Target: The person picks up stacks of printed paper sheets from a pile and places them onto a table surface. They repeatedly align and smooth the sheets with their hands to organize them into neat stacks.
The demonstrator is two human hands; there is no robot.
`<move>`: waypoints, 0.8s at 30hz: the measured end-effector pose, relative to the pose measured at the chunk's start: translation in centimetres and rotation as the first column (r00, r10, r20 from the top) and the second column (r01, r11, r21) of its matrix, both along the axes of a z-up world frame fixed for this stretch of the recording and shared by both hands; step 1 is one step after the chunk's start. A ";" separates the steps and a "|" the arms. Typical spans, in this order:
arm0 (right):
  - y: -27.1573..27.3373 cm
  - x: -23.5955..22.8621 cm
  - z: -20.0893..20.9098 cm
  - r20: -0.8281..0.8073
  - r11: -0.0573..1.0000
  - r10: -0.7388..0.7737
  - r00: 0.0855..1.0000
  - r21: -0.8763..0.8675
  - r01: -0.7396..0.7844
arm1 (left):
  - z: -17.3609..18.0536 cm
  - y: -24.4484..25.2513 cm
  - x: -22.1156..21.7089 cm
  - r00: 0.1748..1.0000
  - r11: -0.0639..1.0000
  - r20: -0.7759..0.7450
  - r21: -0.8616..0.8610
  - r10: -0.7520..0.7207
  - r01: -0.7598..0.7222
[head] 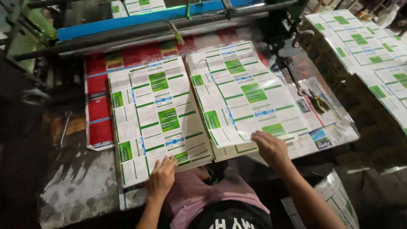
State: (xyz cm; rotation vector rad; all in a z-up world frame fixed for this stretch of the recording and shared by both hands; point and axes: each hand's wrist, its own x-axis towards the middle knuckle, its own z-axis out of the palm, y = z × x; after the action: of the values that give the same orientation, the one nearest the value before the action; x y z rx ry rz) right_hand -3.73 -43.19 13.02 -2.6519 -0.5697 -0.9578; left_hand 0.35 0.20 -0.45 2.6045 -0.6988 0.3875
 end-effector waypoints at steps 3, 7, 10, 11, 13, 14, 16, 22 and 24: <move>-0.4 0.5 -5.9 -0.159 0.999 -0.017 0.987 -0.030 0.012 | 1.0 -0.7 0.0 0.994 0.987 0.102 -0.157 0.033 -0.016; -1.0 3.0 -10.8 -0.145 0.993 -0.100 0.984 -0.069 0.091 | 0.6 -0.7 -0.1 0.989 0.985 0.091 -0.138 0.114 -0.101; -0.8 6.1 -10.8 -0.065 0.992 -0.125 0.990 -0.032 0.123 | -0.2 -0.2 0.2 0.985 0.980 -0.088 -0.122 0.146 -0.156; -0.6 7.3 -10.1 -0.050 0.992 -0.126 0.991 -0.015 0.125 | 0.1 -0.1 0.4 0.978 0.977 -0.167 -0.151 0.127 -0.152; -0.6 9.4 -9.3 -0.016 0.997 -0.074 0.997 -0.021 0.074 | 0.8 0.0 0.4 0.972 0.965 -0.198 -0.200 0.128 -0.168; -0.7 10.5 -9.0 0.004 0.999 -0.028 1.000 -0.025 0.028 | 1.2 0.1 0.5 0.963 0.954 -0.242 -0.241 0.120 -0.180; -1.0 12.9 -9.2 0.001 0.999 -0.027 1.000 -0.041 0.027 | 1.9 0.0 0.9 0.942 0.943 -0.322 -0.274 0.094 -0.188; -0.4 18.2 -9.8 0.022 0.997 -0.052 0.998 -0.053 0.053 | 2.6 0.6 1.2 0.825 0.922 -0.564 -0.298 0.040 -0.249; -0.4 19.4 -9.9 0.040 0.998 -0.058 0.998 -0.036 0.059 | 3.2 0.7 1.1 0.789 0.913 -0.614 -0.312 0.017 -0.262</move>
State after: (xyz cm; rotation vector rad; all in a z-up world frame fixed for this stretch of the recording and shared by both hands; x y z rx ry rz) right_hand 15.71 -43.58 3.17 -2.7017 -0.5259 -1.0265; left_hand 1.46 0.88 2.76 2.2047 -0.1720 -0.2540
